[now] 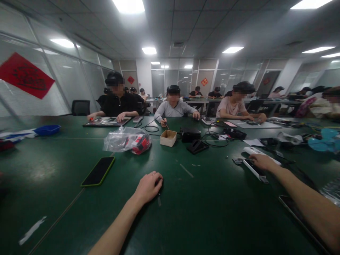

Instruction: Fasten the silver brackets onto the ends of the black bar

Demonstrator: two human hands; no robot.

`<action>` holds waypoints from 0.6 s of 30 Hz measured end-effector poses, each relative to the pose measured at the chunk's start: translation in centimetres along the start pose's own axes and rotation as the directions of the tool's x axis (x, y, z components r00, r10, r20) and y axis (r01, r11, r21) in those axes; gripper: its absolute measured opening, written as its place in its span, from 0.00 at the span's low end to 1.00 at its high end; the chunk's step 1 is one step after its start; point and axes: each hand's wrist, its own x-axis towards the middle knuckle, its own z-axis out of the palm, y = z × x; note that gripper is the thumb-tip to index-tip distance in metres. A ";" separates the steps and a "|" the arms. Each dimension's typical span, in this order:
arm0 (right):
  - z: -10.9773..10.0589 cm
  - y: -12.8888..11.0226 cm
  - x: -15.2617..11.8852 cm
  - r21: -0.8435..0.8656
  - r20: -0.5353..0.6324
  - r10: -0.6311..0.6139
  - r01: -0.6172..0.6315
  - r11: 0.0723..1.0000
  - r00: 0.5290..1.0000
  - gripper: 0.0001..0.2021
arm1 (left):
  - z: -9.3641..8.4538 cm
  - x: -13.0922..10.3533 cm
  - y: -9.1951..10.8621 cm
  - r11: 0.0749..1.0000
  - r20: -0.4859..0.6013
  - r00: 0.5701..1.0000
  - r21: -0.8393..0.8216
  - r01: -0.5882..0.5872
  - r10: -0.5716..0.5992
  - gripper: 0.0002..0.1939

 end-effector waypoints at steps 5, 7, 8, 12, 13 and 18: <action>-0.9 -0.5 -0.5 -0.025 0.115 0.055 -0.052 0.998 0.992 0.09 | -0.1 -0.1 0.1 1.000 0.000 1.000 0.003 -0.009 0.009 0.09; -1.2 -0.7 -0.7 -0.026 0.130 0.067 -0.064 0.998 0.989 0.08 | -0.1 -0.1 0.2 1.000 0.001 1.000 0.007 -0.016 0.016 0.09; -1.2 -0.8 -0.7 -0.023 0.135 0.066 -0.063 0.998 0.989 0.08 | -0.2 -0.2 0.2 1.000 -0.001 1.000 0.011 -0.017 0.017 0.09; -1.3 -1.1 -0.6 -0.007 0.153 0.059 -0.058 0.998 0.987 0.09 | -0.1 -0.2 0.1 1.000 -0.011 1.000 0.014 -0.014 0.014 0.09; -1.3 -1.1 -0.6 -0.004 0.155 0.062 -0.062 0.998 0.986 0.09 | -0.1 -0.2 0.1 1.000 -0.010 1.000 0.016 -0.012 0.012 0.09; -1.4 -1.0 -0.6 0.034 0.135 0.092 -0.098 0.995 0.987 0.05 | -0.1 -0.2 0.2 0.999 -0.003 1.000 0.035 0.002 -0.002 0.09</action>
